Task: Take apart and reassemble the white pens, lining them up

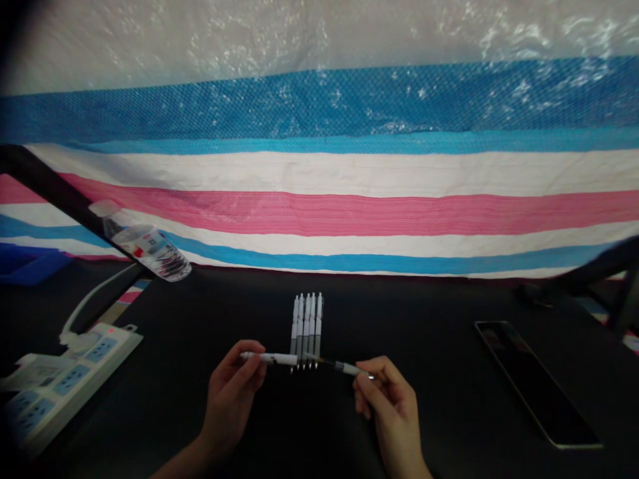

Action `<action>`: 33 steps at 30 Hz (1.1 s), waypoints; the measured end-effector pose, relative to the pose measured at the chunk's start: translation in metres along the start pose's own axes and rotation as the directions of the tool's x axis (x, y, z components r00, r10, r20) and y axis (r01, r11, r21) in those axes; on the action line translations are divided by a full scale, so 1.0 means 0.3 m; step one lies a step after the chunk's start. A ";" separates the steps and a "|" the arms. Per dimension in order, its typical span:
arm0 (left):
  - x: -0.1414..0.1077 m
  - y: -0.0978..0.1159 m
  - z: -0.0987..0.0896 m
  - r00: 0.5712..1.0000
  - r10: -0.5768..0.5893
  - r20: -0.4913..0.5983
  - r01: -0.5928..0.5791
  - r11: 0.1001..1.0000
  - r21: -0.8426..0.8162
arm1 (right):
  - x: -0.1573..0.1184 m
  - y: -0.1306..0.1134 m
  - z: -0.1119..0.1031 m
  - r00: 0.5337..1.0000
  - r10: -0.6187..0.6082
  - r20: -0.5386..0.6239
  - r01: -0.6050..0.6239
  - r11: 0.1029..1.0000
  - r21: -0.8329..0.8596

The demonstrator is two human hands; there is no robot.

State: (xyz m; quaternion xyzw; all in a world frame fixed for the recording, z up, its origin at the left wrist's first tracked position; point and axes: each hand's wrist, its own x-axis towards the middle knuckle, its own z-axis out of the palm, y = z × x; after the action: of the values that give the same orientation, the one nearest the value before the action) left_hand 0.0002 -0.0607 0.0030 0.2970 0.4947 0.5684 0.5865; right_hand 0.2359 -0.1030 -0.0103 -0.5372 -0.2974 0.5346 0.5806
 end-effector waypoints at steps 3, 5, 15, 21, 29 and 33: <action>-0.002 0.009 0.004 1.000 -0.018 -0.020 0.018 1.000 -0.012 | -0.002 -0.004 0.006 1.000 -0.005 -0.007 0.005 1.000 0.005; -0.003 0.013 0.006 1.000 -0.025 -0.019 0.024 1.000 -0.020 | -0.001 -0.007 0.009 1.000 -0.013 0.013 0.014 1.000 -0.005; -0.024 -0.029 0.008 0.978 -0.072 0.195 0.035 0.982 0.186 | -0.021 0.007 0.030 0.982 -0.031 0.188 0.073 0.972 -0.221; -0.036 -0.025 0.007 0.964 -0.071 0.256 -0.001 0.962 0.274 | -0.025 0.018 0.022 0.962 -0.035 0.269 0.149 0.897 -0.417; -0.035 -0.025 0.000 0.975 -0.041 0.217 -0.012 0.971 0.237 | -0.028 0.011 0.035 0.944 0.010 0.329 0.094 0.950 -0.299; -0.031 -0.025 0.000 0.980 -0.057 0.193 0.015 0.977 0.211 | -0.023 0.009 0.030 0.942 -0.006 0.335 0.149 0.904 -0.401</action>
State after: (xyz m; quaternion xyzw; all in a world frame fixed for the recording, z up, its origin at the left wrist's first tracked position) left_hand 0.0043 -0.0710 -0.0015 0.4029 0.4960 0.4703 0.6087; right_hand 0.2252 -0.1070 -0.0090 -0.5415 -0.5187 0.5152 0.4150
